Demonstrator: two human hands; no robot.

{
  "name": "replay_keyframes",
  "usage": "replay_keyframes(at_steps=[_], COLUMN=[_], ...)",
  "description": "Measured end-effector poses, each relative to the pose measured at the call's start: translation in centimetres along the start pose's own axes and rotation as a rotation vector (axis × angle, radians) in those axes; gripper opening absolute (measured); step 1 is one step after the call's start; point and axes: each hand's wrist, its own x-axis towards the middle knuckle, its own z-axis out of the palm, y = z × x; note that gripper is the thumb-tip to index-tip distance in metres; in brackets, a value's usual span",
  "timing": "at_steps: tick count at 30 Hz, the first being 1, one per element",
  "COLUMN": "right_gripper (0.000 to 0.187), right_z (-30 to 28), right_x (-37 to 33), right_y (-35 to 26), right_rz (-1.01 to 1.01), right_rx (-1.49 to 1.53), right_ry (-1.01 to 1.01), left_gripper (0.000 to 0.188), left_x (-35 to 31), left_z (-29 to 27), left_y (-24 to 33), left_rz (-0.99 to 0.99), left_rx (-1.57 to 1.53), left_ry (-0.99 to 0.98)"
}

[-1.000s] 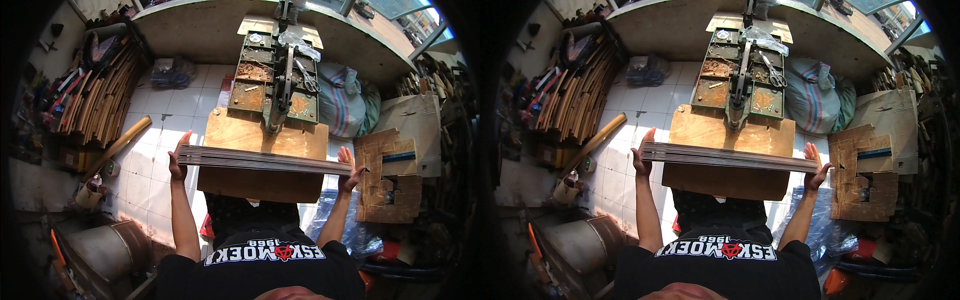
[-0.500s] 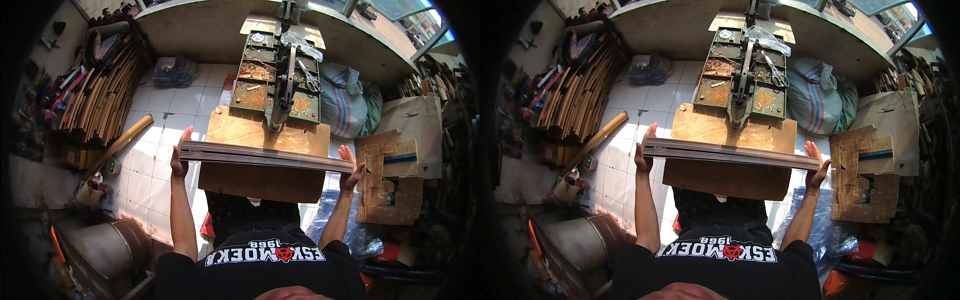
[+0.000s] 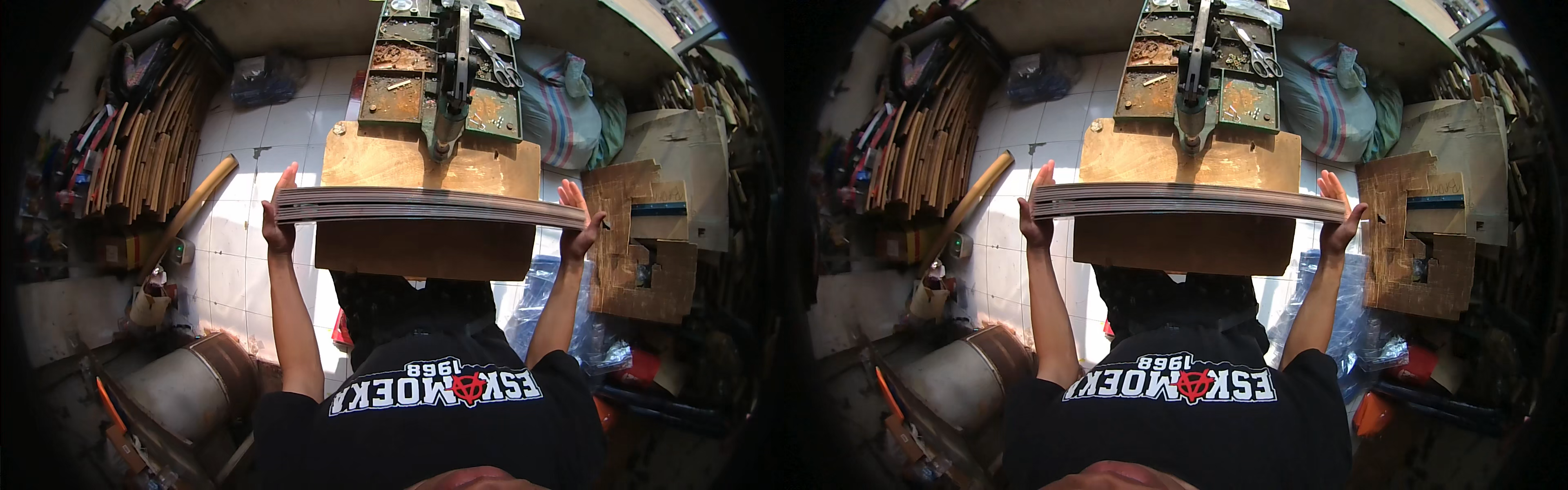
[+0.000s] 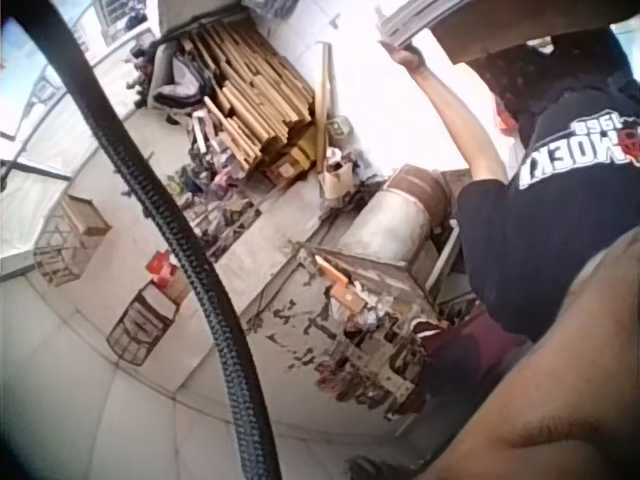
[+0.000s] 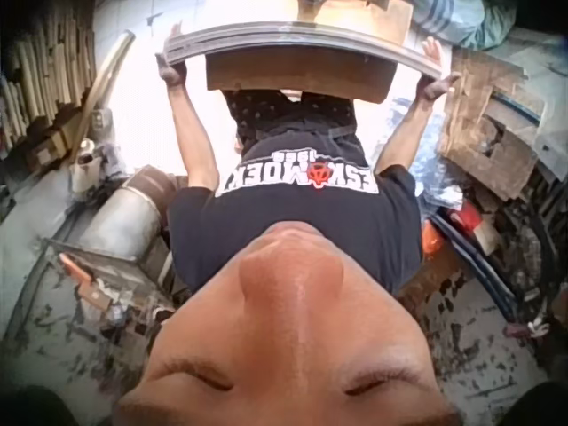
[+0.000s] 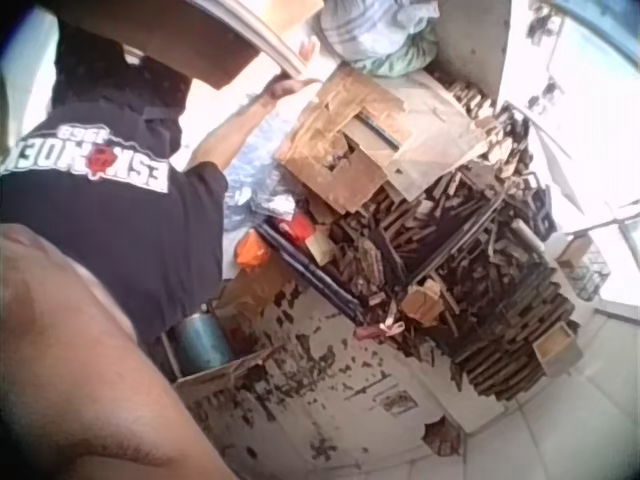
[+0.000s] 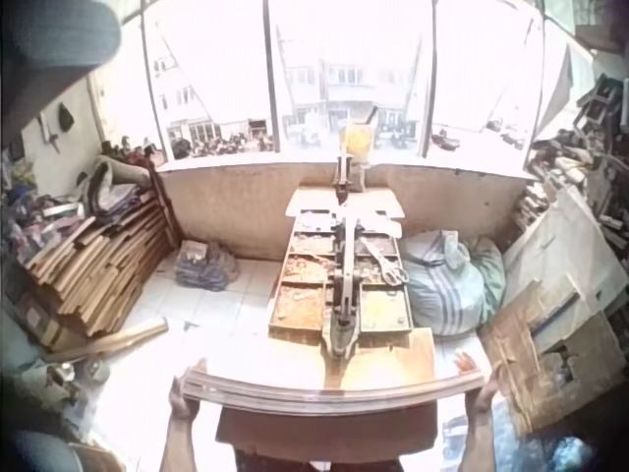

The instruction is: The person organizes a stack of cardboard pieces and applies a printed red label to one of the pieces by hand.

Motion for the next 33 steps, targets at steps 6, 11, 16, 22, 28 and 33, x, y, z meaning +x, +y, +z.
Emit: replay_keyframes(at_steps=[6, 11, 16, 22, 28, 33], right_gripper=[0.102, 0.096, 0.092, 0.087, 0.086, 0.088], right_z=[0.0, -0.2, -0.8, -0.4, -1.4, -0.9], right_x=[-0.2, -0.1, -0.1, -0.3, 0.3, 0.6], right_y=[0.6, 1.5, 2.0, 2.2, 2.8, 2.9], right_rz=[-0.001, -0.005, 0.004, -0.006, -0.024, -0.101], right_rx=[0.003, 0.041, 0.046, 0.102, 0.169, 0.081], right_ry=[0.058, 0.195, 0.236, 0.262, 0.319, 0.329], left_gripper=[0.092, 0.094, 0.089, 0.076, 0.058, 0.055], left_x=[-0.2, -0.2, -0.5, -0.6, 0.3, 0.4], left_z=[-0.4, -0.6, 0.3, -0.8, -0.3, -0.2], left_y=[-0.8, -2.7, -2.9, -4.4, -4.7, -4.7], left_rz=[0.012, 0.132, 0.224, 0.22, 0.22, 0.203], left_rx=[0.016, 0.041, 0.102, 0.135, 0.105, 0.082], left_ry=[0.082, 0.286, 0.334, 0.443, 0.554, 0.597])
